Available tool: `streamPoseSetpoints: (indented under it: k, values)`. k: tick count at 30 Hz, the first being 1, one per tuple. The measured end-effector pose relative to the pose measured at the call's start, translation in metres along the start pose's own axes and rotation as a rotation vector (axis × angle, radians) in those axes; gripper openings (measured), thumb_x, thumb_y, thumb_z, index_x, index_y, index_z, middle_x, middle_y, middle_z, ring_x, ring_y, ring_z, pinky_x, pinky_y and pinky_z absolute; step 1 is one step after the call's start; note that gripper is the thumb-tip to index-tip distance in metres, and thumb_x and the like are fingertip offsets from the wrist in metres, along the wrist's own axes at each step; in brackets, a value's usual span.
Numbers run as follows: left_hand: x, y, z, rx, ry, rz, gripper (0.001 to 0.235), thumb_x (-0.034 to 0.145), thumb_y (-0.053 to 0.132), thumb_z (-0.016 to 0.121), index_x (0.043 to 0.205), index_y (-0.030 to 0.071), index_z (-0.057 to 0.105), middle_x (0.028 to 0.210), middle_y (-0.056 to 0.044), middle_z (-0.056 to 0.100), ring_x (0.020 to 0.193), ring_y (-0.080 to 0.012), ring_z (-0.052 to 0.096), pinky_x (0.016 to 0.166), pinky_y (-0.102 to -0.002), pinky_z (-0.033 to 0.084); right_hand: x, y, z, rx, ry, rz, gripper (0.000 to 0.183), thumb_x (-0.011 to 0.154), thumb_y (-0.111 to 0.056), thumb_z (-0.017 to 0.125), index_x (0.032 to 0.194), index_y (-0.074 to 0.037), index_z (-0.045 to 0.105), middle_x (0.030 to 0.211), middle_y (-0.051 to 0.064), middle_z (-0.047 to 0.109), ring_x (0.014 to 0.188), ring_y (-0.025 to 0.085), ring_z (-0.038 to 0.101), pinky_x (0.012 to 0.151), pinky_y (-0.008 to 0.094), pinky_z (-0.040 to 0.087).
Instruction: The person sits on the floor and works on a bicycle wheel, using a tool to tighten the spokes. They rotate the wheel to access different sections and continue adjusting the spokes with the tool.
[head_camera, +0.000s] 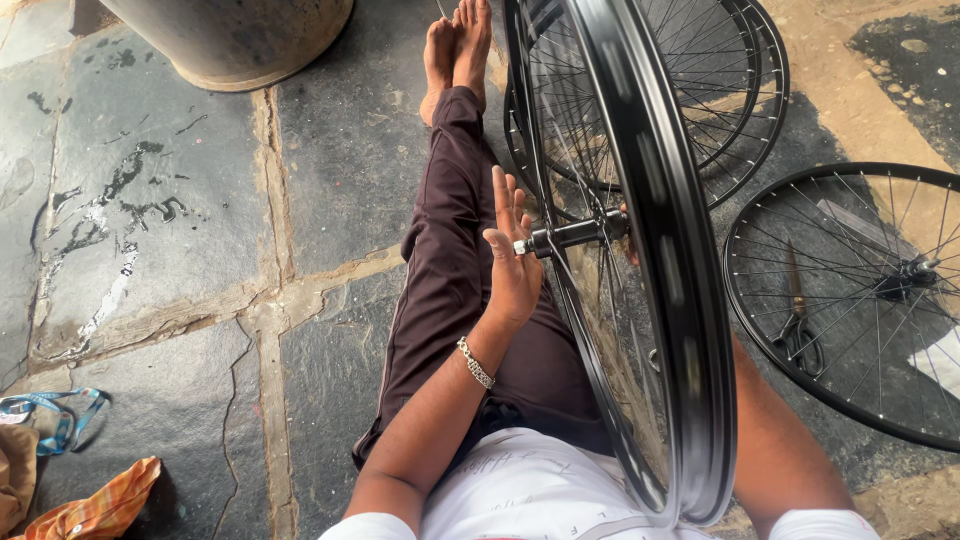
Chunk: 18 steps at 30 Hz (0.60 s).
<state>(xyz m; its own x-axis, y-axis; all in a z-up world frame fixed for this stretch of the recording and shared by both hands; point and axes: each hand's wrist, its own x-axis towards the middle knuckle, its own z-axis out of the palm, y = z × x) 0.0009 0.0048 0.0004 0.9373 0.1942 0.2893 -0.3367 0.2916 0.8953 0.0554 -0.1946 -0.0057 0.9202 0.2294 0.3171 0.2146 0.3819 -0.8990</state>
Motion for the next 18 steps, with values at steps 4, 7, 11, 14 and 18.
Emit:
streamPoseSetpoints:
  k: [4, 7, 11, 14, 18]
  values:
    - [-0.0028, 0.0016, 0.0018, -0.005, 0.0, 0.012, 0.11, 0.085, 0.092, 0.017, 0.167, 0.023, -0.006, 0.177, -0.015, -0.005, 0.164, -0.0331, -0.002, 0.131, -0.054, -0.002, -0.0001, 0.0009, -0.0015, 0.005, -0.005, 0.003, 0.03, 0.104, -0.031, 0.072, 0.117, -0.005, 0.066, 0.09, -0.002, 0.059, 0.065, 0.003, 0.051, 0.052, 0.02, 0.042]
    - [-0.0023, 0.0015, 0.0024, -0.017, 0.001, 0.023, 0.108, 0.086, 0.091, 0.017, 0.167, 0.022, -0.006, 0.177, -0.015, -0.004, 0.164, -0.0328, -0.003, 0.131, -0.054, -0.003, -0.0003, 0.0021, -0.0027, 0.009, -0.008, 0.0, 0.031, 0.104, -0.031, 0.072, 0.118, -0.005, 0.066, 0.091, -0.002, 0.059, 0.066, 0.003, 0.051, 0.052, 0.02, 0.042]
    - [-0.0034, 0.0016, 0.0006, -0.009, -0.021, 0.012, 0.108, 0.086, 0.09, 0.017, 0.167, 0.023, -0.008, 0.177, -0.014, -0.006, 0.164, -0.0317, -0.004, 0.132, -0.052, -0.002, -0.0005, 0.0034, -0.0059, 0.008, -0.013, 0.001, 0.032, 0.104, -0.032, 0.072, 0.12, -0.005, 0.065, 0.092, -0.002, 0.059, 0.066, 0.003, 0.051, 0.052, 0.02, 0.042]
    - [-0.0028, 0.0015, 0.0003, -0.008, -0.024, 0.007, 0.109, 0.085, 0.091, 0.017, 0.167, 0.024, -0.009, 0.177, -0.013, -0.007, 0.164, -0.032, -0.005, 0.132, -0.052, -0.002, -0.0007, 0.0051, -0.006, 0.006, -0.015, 0.007, 0.033, 0.104, -0.032, 0.072, 0.121, -0.004, 0.065, 0.093, -0.002, 0.059, 0.067, 0.003, 0.051, 0.053, 0.02, 0.042]
    - [-0.0031, 0.0013, 0.0008, 0.001, -0.01, 0.015, 0.107, 0.086, 0.091, 0.017, 0.166, 0.023, -0.007, 0.177, -0.015, -0.006, 0.165, -0.0336, -0.004, 0.132, -0.052, -0.001, -0.001, 0.0047, -0.0046, -0.027, 0.011, 0.03, 0.034, 0.105, -0.033, 0.072, 0.122, -0.004, 0.065, 0.094, -0.002, 0.059, 0.067, 0.003, 0.052, 0.053, 0.02, 0.043]
